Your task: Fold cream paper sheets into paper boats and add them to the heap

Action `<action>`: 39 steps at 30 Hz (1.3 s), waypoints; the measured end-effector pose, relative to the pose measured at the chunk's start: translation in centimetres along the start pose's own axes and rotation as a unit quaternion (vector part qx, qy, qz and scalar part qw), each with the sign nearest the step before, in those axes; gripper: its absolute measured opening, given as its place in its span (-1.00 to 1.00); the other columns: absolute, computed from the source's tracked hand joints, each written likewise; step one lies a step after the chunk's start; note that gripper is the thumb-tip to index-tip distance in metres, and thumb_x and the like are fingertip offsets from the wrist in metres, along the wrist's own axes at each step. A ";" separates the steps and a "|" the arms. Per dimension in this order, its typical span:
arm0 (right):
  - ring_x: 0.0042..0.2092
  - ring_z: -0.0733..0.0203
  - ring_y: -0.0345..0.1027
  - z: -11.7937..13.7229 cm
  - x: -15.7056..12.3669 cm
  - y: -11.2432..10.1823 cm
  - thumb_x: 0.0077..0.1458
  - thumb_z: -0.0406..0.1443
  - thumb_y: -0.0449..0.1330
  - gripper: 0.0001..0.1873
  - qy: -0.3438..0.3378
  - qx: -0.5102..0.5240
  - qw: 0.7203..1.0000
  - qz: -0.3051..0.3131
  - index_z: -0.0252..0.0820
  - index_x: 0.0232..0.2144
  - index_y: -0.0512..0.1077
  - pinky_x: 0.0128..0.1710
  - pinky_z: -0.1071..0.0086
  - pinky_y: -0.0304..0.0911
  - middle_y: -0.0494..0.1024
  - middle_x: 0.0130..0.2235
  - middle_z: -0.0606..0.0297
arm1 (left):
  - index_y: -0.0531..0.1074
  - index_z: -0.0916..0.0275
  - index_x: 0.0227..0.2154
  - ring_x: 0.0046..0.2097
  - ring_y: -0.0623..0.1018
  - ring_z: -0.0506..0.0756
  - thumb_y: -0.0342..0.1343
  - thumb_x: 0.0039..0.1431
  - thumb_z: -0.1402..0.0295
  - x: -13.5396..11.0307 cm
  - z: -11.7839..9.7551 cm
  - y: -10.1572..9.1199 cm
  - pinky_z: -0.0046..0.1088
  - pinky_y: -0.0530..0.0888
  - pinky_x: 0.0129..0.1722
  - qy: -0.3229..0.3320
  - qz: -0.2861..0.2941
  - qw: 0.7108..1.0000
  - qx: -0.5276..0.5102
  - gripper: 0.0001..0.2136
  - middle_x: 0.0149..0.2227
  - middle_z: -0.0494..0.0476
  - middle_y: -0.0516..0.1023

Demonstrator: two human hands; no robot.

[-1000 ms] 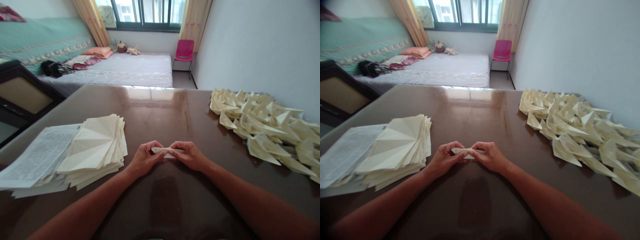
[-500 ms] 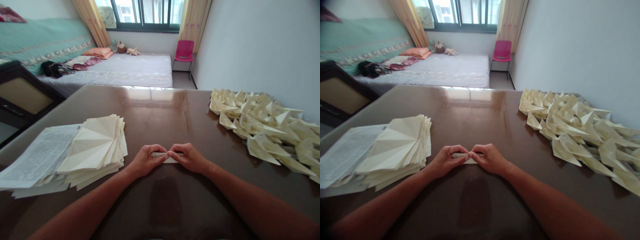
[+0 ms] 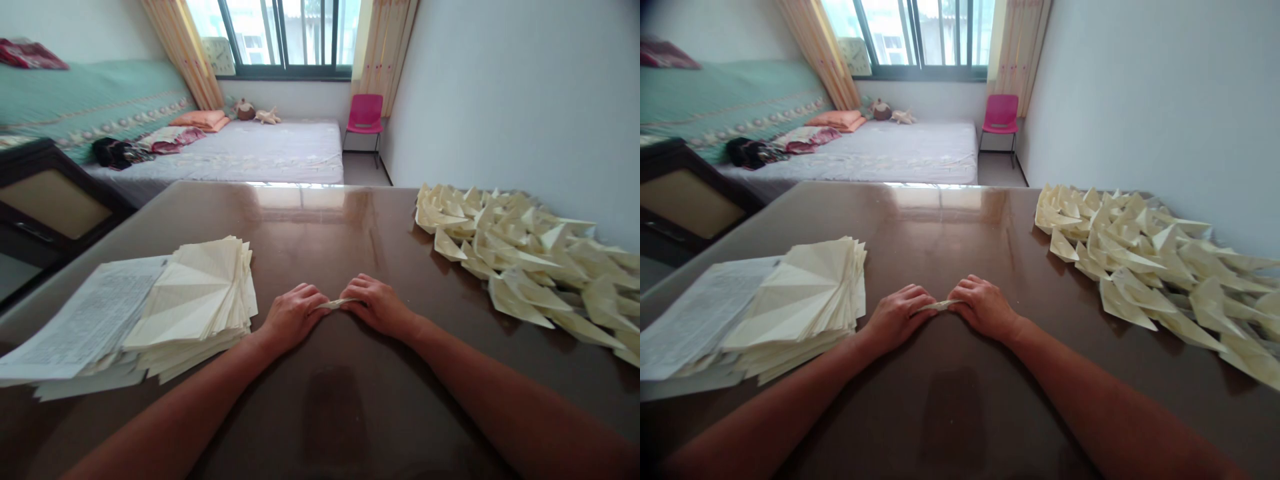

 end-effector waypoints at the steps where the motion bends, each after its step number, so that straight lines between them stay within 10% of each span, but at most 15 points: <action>1: -0.18 0.17 0.27 0.1 0.0 0.2 0.24 -0.21 0.05 -0.81 -0.005 -0.017 1.000 0.004 -0.11 -0.27 0.45 -0.16 0.33 0.18 0.49 -0.28 0.24 | 0.46 0.15 -0.26 -0.17 0.43 0.07 -0.10 0.31 0.23 0.0 -0.1 0.0 -0.46 0.35 -0.21 0.003 0.001 1.000 0.010 -0.75 -0.25 0.08 0.50; 25: -0.23 0.23 0.29 -1.0 0.0 -0.5 0.20 -0.17 0.09 -0.78 0.000 -0.038 0.998 -0.055 -0.12 -0.40 0.44 -0.29 0.42 0.07 0.47 -0.29 0.29 | 0.48 0.24 -0.32 -0.35 0.41 -0.01 -0.03 0.25 0.17 0.7 0.9 -0.7 -0.52 0.34 -0.29 -0.023 -0.079 0.996 -0.037 -0.72 -0.33 0.06 0.41; 39: -0.24 0.21 0.34 -2.5 0.3 0.1 0.13 -0.11 0.14 -0.72 0.064 0.001 0.997 -0.049 -0.18 -0.31 0.49 -0.20 0.40 0.16 0.51 -0.28 0.27 | 0.53 0.18 -0.24 -0.23 0.50 0.12 0.09 0.10 0.17 2.5 1.6 0.0 -0.46 0.36 -0.22 -0.045 -0.001 0.999 -0.006 -0.74 -0.30 0.08 0.54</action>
Point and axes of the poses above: each hand's wrist, its own x-axis towards the middle knuckle, its own y-axis out of the palm, z = x × y, the point moved 9 cm from there along x, towards the middle knuckle
